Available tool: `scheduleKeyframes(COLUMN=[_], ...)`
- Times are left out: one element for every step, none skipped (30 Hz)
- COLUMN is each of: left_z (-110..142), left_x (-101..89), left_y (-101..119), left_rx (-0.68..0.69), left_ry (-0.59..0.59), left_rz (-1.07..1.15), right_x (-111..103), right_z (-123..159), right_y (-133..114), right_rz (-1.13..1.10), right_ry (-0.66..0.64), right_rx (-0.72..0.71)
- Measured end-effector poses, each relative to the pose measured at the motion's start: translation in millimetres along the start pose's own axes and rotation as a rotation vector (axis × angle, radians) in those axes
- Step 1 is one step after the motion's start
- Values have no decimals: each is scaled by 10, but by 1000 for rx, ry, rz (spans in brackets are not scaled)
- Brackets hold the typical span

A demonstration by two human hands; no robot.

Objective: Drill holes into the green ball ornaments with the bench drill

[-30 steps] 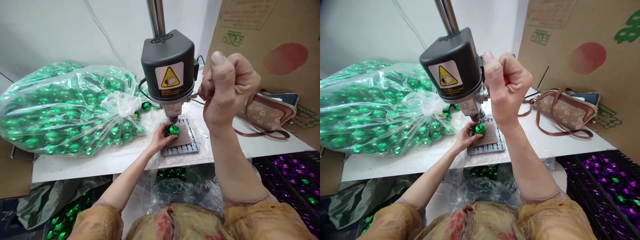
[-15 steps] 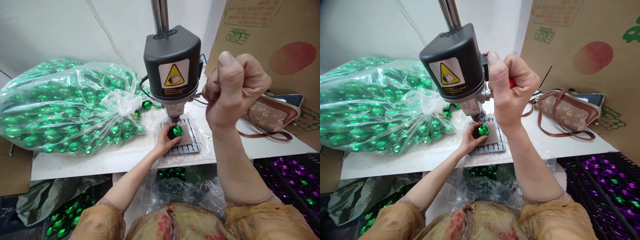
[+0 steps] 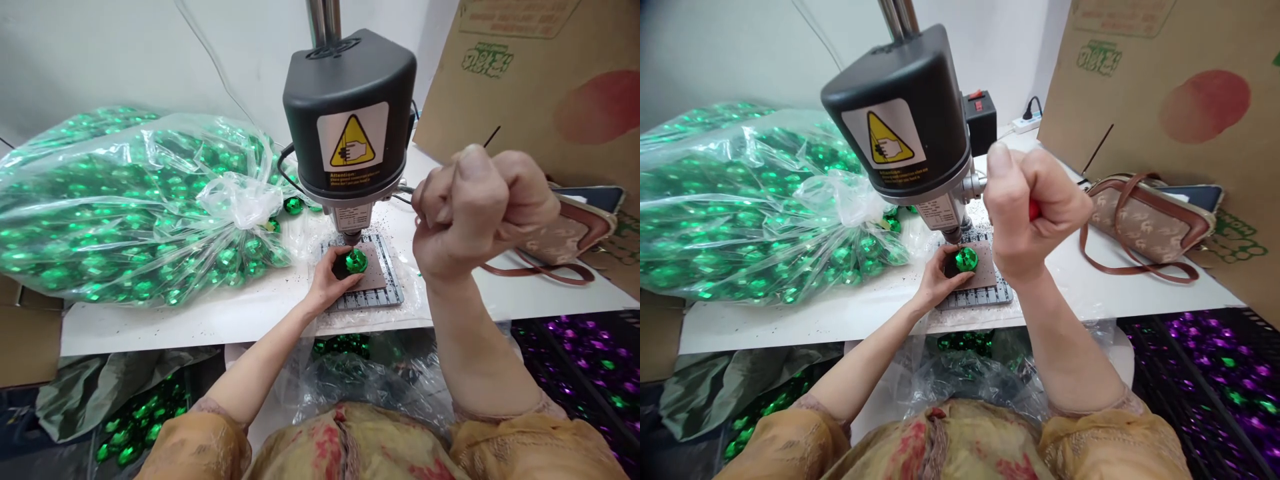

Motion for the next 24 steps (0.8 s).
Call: scheduleKeyframes(left_z=[0, -1, -1, 0, 1, 3, 6, 8, 11, 12, 14, 15, 15, 16, 17, 18, 20, 22, 24, 25, 26, 26, 25, 24], left_x=[1, 1, 2, 3, 3, 3, 3, 3, 3, 4, 7, 8, 10, 12, 13, 12, 13, 15, 16, 17, 18, 19, 19, 18], left_y=[0, -2, -6, -10, -15, -20, -24, -27, -29, -29, -28, -26, -24, -23, -23, -25, -28, -31, -35, -39, -42, -46, -49, -50], left_rx=[3, 6, 8, 8, 8, 8, 7, 6, 5, 3, 2, 2, 0, -3, -7, -11, -17, -21, -24, -25, -24, -22, -18, -13], left_ry=[2, 3, 3, 4, 5, 7, 9, 13, 18, 21, 23, 26, 29, 33, 38, 46, 51, 55, 57, 60, 61, 61, 61, 64], left_rz=[0, 0, 1, 1, 2, 2, 4, 8, 12, 17, 21, 24, 26, 29, 34, 40, 49, 57, 64, 70, 75, 79, 81, 81], right_x=[-12, -23, -31, -38, -46, -52, -57, -62, -68, -71, -74, -79, -84, -90, -99, -106, -110, -112, -116, -119, -123, -126, -131, -137], right_z=[21, 39, 55, 68, 78, 87, 96, 104, 111, 117, 123, 129, 136, 142, 150, 158, 164, 169, 174, 177, 180, 185, 191, 197], right_y=[-4, -3, 2, 7, 10, 11, 7, 3, 2, 7, 16, 28, 42, 54, 58, 61, 67, 74, 83, 93, 102, 105, 101, 95], right_rz=[-10, -7, 4, 15, 19, 18, 12, 5, 1, -4, -13, -28, -46, -63, -81, -95, -103, -109, -113, -114, -114, -114, -116, -122], right_ry=[-12, -22, -30, -33, -29, -21, -12, -1, 10, 16, 18, 18, 15, 11, 10, 5, -4, -15, -22, -27, -31, -36, -38, -43], right_rx=[-12, -17, -16, -16, -21, -31, -48, -65, -76, -77, -72, -65, -57, -58, -76, -100, -120, -136, -148, -153, -157, -166, -183, -203])
Point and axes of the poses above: each hand's wrist, its own z-axis away from the middle knuckle, its own x-axis out of the palm, y = z × x, the point moved 6 cm from there along -z, towards the middle knuckle, and after that the axes turned 7 degrees about x, right-handed, at the moved point
